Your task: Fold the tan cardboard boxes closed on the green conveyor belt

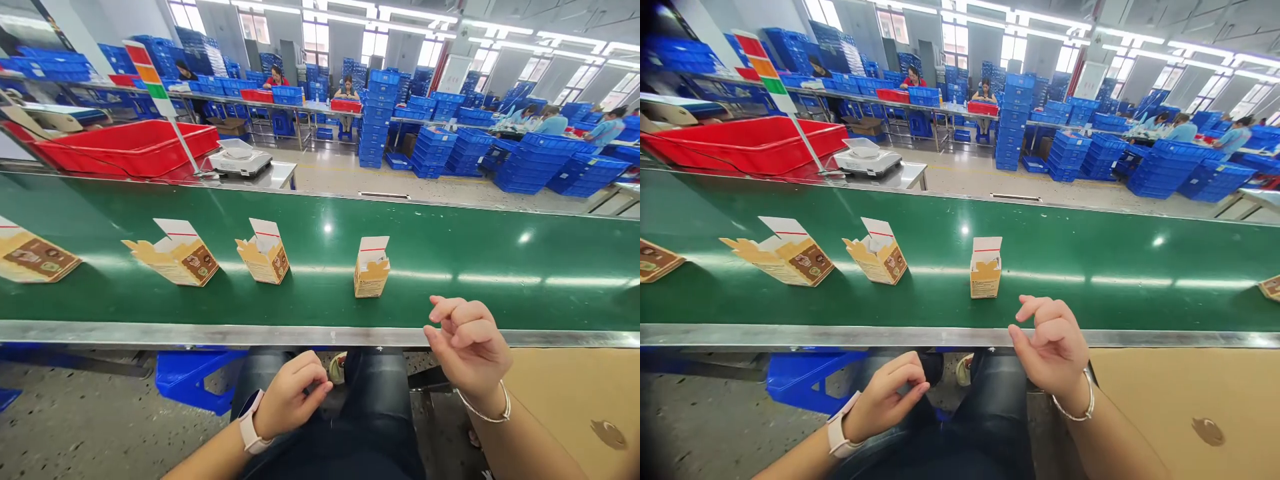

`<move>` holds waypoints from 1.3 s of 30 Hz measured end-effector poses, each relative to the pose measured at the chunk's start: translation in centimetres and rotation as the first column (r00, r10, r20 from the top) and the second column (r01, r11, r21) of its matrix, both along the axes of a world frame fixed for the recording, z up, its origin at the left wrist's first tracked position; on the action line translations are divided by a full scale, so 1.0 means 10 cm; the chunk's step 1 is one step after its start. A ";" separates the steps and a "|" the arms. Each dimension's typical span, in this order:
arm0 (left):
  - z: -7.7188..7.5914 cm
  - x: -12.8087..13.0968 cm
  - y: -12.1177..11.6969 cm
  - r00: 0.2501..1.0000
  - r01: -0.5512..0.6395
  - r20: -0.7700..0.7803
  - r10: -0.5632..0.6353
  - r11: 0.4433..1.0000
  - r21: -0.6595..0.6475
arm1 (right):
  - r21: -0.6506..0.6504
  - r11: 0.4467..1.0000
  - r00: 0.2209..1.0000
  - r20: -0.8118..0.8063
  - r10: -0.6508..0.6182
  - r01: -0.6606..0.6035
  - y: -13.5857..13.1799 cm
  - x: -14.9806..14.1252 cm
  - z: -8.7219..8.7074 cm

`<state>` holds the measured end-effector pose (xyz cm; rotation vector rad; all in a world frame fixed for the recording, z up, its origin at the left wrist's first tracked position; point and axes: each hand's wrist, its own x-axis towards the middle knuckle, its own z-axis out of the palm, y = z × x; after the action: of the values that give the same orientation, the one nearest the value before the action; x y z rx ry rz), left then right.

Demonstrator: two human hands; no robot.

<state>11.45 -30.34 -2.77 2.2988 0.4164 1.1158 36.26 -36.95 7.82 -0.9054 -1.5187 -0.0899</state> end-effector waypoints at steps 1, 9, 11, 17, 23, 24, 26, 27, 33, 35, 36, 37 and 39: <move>0.01 0.01 -0.01 1.000 0.008 -0.002 -0.008 1.000 -0.001 | 0.003 1.000 1.000 0.013 0.011 -0.011 0.00 -0.01 0.02; 0.01 0.04 -0.04 0.999 0.011 -0.039 -0.009 0.999 0.042 | -0.002 1.000 0.999 0.032 0.010 -0.010 -0.02 0.00 -0.03; -0.01 0.07 -0.04 0.999 0.019 -0.044 -0.017 0.999 0.050 | 0.011 1.000 1.000 0.017 0.000 0.000 -0.03 0.03 -0.03; -0.07 0.14 -0.07 0.996 0.056 -0.064 -0.054 0.998 0.034 | 0.074 0.997 0.999 0.037 -0.020 0.017 -0.06 0.06 -0.02; -0.07 0.13 -0.02 0.992 0.069 -0.110 -0.068 0.998 0.004 | 0.103 0.993 0.997 0.046 -0.069 0.064 -0.01 0.20 -0.04; -0.07 0.16 0.02 0.993 0.061 -0.104 -0.060 0.998 0.011 | 0.104 0.990 0.994 0.042 -0.101 0.096 0.05 0.30 -0.08; -0.07 0.24 0.15 0.997 0.017 -0.074 -0.014 0.999 0.037 | 0.070 0.979 0.980 0.031 -0.196 0.193 0.23 0.57 -0.22; -0.08 0.31 0.23 0.998 -0.021 -0.054 0.024 0.998 0.054 | -0.008 0.968 0.968 0.014 -0.251 0.251 0.32 0.72 -0.32; -0.12 1.09 0.76 0.995 -0.002 -0.100 0.007 0.999 0.046 | -0.419 0.868 0.963 0.160 -0.219 0.267 0.67 1.38 -0.96; -0.13 1.43 0.92 0.987 0.056 -0.154 -0.055 0.998 0.004 | -0.430 0.871 0.967 0.187 -0.171 0.237 0.70 1.43 -1.05; -0.13 1.59 0.99 0.978 0.076 -0.191 -0.079 0.997 -0.023 | -0.419 0.877 0.967 0.199 -0.162 0.234 0.71 1.44 -1.08; -0.12 1.73 1.05 0.967 0.096 -0.233 -0.104 0.994 -0.047 | -0.405 0.884 0.965 0.209 -0.161 0.235 0.72 1.44 -1.10; -0.10 1.94 1.13 0.944 0.117 -0.302 -0.133 0.990 -0.073 | -0.381 0.893 0.961 0.223 -0.161 0.238 0.75 1.42 -1.11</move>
<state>30.87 -19.03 -3.80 2.4181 0.4042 0.6785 50.48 -29.43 -3.30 -1.4216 -1.6433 -0.0074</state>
